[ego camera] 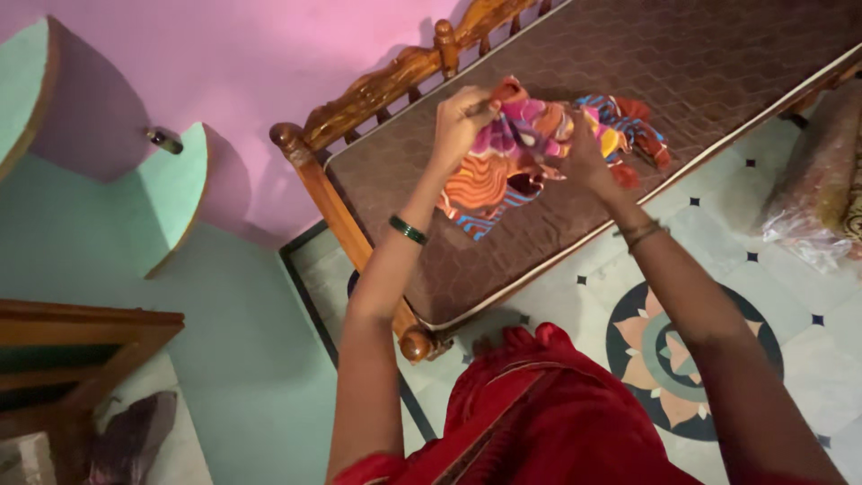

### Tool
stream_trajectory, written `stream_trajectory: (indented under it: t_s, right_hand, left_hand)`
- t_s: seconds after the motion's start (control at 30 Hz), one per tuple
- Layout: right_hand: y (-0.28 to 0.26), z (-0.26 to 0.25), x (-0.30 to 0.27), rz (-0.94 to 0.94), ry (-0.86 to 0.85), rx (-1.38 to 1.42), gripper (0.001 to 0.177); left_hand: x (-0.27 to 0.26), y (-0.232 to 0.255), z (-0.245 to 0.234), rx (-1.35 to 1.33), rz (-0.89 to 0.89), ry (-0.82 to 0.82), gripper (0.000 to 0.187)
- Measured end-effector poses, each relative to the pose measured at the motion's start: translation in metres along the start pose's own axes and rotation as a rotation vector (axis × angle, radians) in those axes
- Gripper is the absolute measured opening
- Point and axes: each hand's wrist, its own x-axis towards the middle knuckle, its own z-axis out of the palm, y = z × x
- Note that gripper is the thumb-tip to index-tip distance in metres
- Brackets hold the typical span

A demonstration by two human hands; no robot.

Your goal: The person removes several wrapped bedding items and a folded cloth from a wooden bed and places them on the floor. Then the person unfolds a large patterned bedsheet and spreads it over the mattress, smoothing it out and tucking the edges under the mattress.

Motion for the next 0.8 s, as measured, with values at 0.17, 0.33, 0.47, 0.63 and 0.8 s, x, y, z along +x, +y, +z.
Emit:
stream_trajectory:
  t_s: [0.17, 0.33, 0.47, 0.63, 0.8]
  right_hand:
    - [-0.059, -0.019, 0.072, 0.194, -0.352, 0.508, 0.081]
    - [-0.063, 0.002, 0.095, 0.403, -0.441, 0.657, 0.020]
    - [-0.058, 0.013, 0.104, 0.387, -0.227, 0.624, 0.019]
    - [-0.077, 0.015, 0.117, 0.342, -0.127, 0.837, 0.022]
    - [-0.121, -0.007, 0.106, 0.163, -0.270, 0.566, 0.019]
  left_hand:
    - [0.021, 0.032, -0.036, 0.395, 0.243, -0.237, 0.018]
    - [0.024, 0.031, -0.072, 0.390, 0.238, 0.003, 0.013]
    - [0.028, -0.018, -0.089, 0.234, 0.186, 0.058, 0.009]
    - [0.029, -0.043, -0.089, -0.575, -0.291, 0.002, 0.019]
    - [0.032, -0.001, -0.088, -0.502, -0.219, -0.015, 0.030]
